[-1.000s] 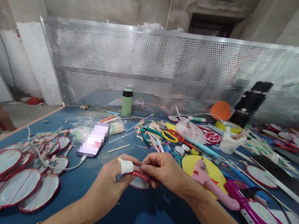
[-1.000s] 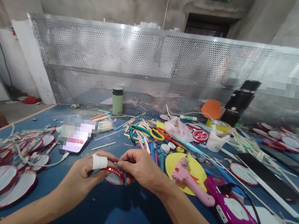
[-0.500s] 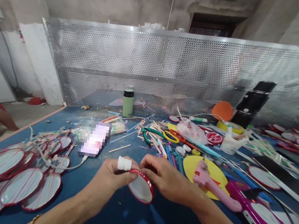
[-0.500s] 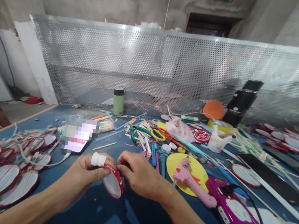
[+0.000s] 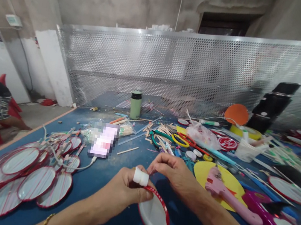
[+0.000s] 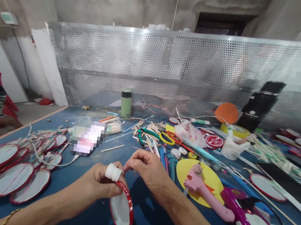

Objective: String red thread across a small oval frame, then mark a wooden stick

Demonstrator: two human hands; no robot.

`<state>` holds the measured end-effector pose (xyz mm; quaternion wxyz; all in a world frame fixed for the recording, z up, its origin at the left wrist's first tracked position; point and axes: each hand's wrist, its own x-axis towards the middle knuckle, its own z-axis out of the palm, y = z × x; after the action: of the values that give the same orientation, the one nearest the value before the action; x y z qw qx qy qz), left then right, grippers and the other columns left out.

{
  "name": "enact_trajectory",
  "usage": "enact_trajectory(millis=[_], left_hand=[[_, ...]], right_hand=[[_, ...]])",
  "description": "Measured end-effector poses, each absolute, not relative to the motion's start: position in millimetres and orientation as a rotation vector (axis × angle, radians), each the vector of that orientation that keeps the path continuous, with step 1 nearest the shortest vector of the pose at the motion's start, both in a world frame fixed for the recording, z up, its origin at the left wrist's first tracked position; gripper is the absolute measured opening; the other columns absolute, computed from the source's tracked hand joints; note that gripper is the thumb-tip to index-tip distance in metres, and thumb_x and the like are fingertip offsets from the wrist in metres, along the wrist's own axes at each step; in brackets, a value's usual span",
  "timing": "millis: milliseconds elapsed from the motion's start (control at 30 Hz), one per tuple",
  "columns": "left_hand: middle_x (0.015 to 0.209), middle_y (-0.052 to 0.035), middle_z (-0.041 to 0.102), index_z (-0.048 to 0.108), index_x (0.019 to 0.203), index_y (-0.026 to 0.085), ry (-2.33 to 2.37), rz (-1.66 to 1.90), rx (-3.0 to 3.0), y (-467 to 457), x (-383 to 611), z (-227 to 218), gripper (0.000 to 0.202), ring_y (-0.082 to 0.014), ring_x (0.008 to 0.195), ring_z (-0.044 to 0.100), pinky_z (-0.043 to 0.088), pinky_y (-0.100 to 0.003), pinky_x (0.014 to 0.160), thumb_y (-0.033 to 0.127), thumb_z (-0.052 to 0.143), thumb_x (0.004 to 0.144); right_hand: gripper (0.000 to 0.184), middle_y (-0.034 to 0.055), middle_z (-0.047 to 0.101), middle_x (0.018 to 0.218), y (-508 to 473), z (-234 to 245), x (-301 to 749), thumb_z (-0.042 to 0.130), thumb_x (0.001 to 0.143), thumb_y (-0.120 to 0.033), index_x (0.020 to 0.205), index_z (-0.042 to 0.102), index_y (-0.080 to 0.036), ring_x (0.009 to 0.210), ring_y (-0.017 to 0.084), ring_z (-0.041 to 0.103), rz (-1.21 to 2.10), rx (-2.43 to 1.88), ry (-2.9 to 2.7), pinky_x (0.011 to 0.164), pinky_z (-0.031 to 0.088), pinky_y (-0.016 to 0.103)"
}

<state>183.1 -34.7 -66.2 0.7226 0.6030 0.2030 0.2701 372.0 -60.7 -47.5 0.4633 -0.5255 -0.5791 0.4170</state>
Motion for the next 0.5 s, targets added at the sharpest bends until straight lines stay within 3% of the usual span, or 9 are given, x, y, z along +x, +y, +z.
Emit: enact_trajectory(millis=[167, 267, 367, 433, 500], left_hand=[[0.077, 0.0009, 0.052, 0.083, 0.077, 0.014, 0.436, 0.658, 1.325, -31.9, 184.4, -68.2, 0.024, -0.0128, 0.071, 0.055, 0.041, -0.025, 0.067, 0.037, 0.085, 0.072], [0.071, 0.0015, 0.056, 0.081, 0.074, 0.013, 0.431, 0.685, 1.298, -32.9, 184.2, -66.8, 0.021, -0.0109, 0.068, 0.053, 0.040, -0.023, 0.065, 0.034, 0.085, 0.072], [0.069, 0.0000, 0.064, 0.081, 0.079, 0.014, 0.397, 0.715, 1.199, -34.4, 183.1, -64.3, 0.016, -0.0116, 0.068, 0.058, 0.044, -0.023, 0.068, 0.029, 0.084, 0.074], [0.073, -0.0017, 0.068, 0.082, 0.085, 0.015, 0.373, 0.742, 1.145, -35.2, 182.8, -63.1, 0.015, -0.0136, 0.073, 0.062, 0.047, -0.025, 0.072, 0.025, 0.085, 0.074], [0.074, 0.0005, 0.067, 0.082, 0.096, 0.019, 0.374, 0.798, 1.083, -35.6, 183.2, -63.0, 0.026, -0.0121, 0.073, 0.062, 0.048, -0.024, 0.073, 0.020, 0.088, 0.070]], right_hand=[[0.017, -0.0023, 0.052, 0.059, -62.6, -48.4, 367.1, 0.060, 0.072, -0.021, 0.057, 0.051, -0.020, 0.064, 0.013, 0.054, 1.359, -0.783, -1.103, 0.071, 0.044, 0.029], [0.026, -0.0074, 0.035, 0.050, -67.0, -42.8, 365.6, 0.064, 0.075, -0.023, 0.057, 0.045, -0.020, 0.046, 0.008, 0.035, 1.489, -0.626, -0.978, 0.056, 0.039, 0.026], [0.021, -0.0112, 0.026, 0.045, -70.9, -40.0, 363.3, 0.071, 0.078, -0.031, 0.066, 0.059, -0.019, 0.041, 0.005, 0.018, 1.493, -0.771, -0.987, 0.043, 0.027, 0.021], [0.023, -0.0120, 0.027, 0.043, -72.0, -40.8, 360.9, 0.077, 0.077, -0.038, 0.074, 0.067, -0.018, 0.041, 0.004, 0.016, 1.484, -0.891, -1.016, 0.042, 0.023, 0.020], [0.029, -0.0115, 0.031, 0.044, -71.6, -42.5, 358.2, 0.082, 0.073, -0.043, 0.077, 0.069, -0.017, 0.042, 0.003, 0.017, 1.490, -0.946, -1.009, 0.041, 0.022, 0.019]])
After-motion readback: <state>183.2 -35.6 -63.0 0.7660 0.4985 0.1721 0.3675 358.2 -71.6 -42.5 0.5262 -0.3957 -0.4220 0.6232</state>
